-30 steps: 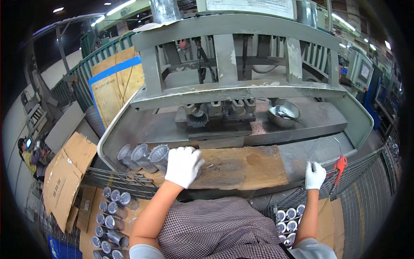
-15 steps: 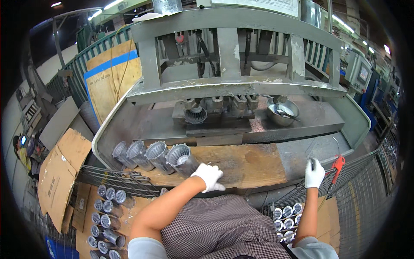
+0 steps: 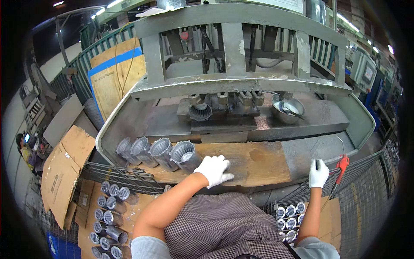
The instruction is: The person cleans debris from circular metal castings using a hand scraper and a pneumatic air blow gun, then places the cleaned castings into a storage bin.
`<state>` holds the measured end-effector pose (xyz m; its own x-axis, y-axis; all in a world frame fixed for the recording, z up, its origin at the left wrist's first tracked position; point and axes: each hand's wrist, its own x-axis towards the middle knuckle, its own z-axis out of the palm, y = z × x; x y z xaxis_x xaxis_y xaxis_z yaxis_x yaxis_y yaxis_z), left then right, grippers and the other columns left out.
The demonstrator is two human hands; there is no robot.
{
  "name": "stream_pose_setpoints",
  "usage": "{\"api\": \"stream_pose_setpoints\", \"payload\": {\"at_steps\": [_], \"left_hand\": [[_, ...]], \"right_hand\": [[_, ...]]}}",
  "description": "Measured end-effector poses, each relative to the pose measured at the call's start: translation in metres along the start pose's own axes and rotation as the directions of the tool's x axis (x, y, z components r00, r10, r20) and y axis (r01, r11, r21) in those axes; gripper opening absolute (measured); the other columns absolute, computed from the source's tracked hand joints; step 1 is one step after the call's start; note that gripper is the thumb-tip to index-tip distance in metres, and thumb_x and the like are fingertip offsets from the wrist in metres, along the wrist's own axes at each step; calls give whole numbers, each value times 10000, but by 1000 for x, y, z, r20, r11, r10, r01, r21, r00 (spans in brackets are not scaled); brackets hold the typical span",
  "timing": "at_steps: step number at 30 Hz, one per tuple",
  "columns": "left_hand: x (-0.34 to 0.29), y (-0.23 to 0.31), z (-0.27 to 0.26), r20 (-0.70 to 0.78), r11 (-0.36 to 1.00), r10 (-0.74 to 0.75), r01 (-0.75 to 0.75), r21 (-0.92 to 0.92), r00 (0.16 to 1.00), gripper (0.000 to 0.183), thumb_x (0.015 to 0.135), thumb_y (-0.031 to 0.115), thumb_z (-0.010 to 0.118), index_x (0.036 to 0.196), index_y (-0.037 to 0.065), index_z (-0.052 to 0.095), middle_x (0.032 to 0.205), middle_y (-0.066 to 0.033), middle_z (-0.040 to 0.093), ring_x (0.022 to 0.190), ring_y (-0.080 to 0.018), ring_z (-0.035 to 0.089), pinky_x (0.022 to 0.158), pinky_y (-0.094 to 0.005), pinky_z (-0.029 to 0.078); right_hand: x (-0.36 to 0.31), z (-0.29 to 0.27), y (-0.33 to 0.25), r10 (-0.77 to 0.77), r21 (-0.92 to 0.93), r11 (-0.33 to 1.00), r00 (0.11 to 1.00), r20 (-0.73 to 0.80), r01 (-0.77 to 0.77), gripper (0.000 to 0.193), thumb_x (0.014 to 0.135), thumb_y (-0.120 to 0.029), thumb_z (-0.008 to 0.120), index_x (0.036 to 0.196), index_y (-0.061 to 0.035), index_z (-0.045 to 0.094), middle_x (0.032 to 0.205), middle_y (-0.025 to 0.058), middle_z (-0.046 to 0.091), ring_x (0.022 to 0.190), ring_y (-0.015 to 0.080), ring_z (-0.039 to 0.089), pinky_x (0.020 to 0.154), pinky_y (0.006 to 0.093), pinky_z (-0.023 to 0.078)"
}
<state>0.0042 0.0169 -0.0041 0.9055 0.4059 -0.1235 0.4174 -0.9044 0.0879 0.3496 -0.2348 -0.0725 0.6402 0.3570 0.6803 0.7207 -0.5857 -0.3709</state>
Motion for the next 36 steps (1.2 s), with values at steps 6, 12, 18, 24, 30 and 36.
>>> {"api": "stream_pose_setpoints", "payload": {"at_steps": [6, 12, 18, 24, 30, 36], "left_hand": [[4, -7, 15, -90, 997, 42, -48, -63, 995, 539, 910, 511, 549, 1265, 108, 588, 1227, -161, 591, 1077, -355, 610, 921, -446, 488], [3, -7, 23, 104, 997, 81, -81, -2, 991, 534, 908, 509, 553, 1236, 92, 615, 1158, -152, 627, 1086, -332, 614, 920, -430, 498], [3, 2, 11, -32, 999, 37, -38, -31, 999, 484, 906, 483, 568, 1173, 85, 629, 1133, -151, 618, 1036, -336, 624, 887, -444, 503], [4, 2, 15, -96, 999, 24, -28, -38, 995, 483, 906, 473, 570, 1193, 86, 608, 1154, -163, 597, 1011, -352, 627, 876, -454, 504], [6, -2, 31, 119, 996, 64, -70, 50, 991, 564, 899, 522, 558, 1251, 82, 594, 1156, -175, 610, 1039, -351, 629, 890, -440, 503], [7, -5, 38, 104, 995, 78, -84, 50, 992, 555, 899, 522, 560, 1236, 83, 607, 1133, -171, 622, 1040, -346, 630, 888, -439, 503]], "right_hand": [[-1, 0, -3, 2, 30, 1000, 1000, -2, -2, 279, 879, -281, 652, 755, -41, 584, 700, 173, 597, 653, 389, 546, 631, 467, 401], [-1, 2, -1, -18, -13, 1000, 1000, -15, 18, 294, 881, -277, 650, 725, -44, 561, 690, 174, 584, 646, 391, 536, 626, 468, 395], [-2, 4, 1, -14, -13, 1000, 1000, -16, 14, 300, 877, -277, 652, 715, -46, 550, 675, 172, 575, 631, 392, 527, 618, 468, 390], [-4, 4, 1, -52, -2, 999, 996, -73, 52, 283, 876, -275, 655, 726, -53, 565, 669, 166, 580, 630, 385, 538, 615, 463, 398], [-5, 10, 2, -56, 15, 998, 995, -87, 57, 272, 874, -269, 665, 731, -58, 570, 666, 155, 584, 630, 372, 549, 615, 458, 403], [-11, 11, 3, -26, -16, 1000, 998, -49, 25, 244, 869, -262, 670, 755, -60, 592, 691, 148, 600, 648, 362, 573, 636, 441, 430]]}}
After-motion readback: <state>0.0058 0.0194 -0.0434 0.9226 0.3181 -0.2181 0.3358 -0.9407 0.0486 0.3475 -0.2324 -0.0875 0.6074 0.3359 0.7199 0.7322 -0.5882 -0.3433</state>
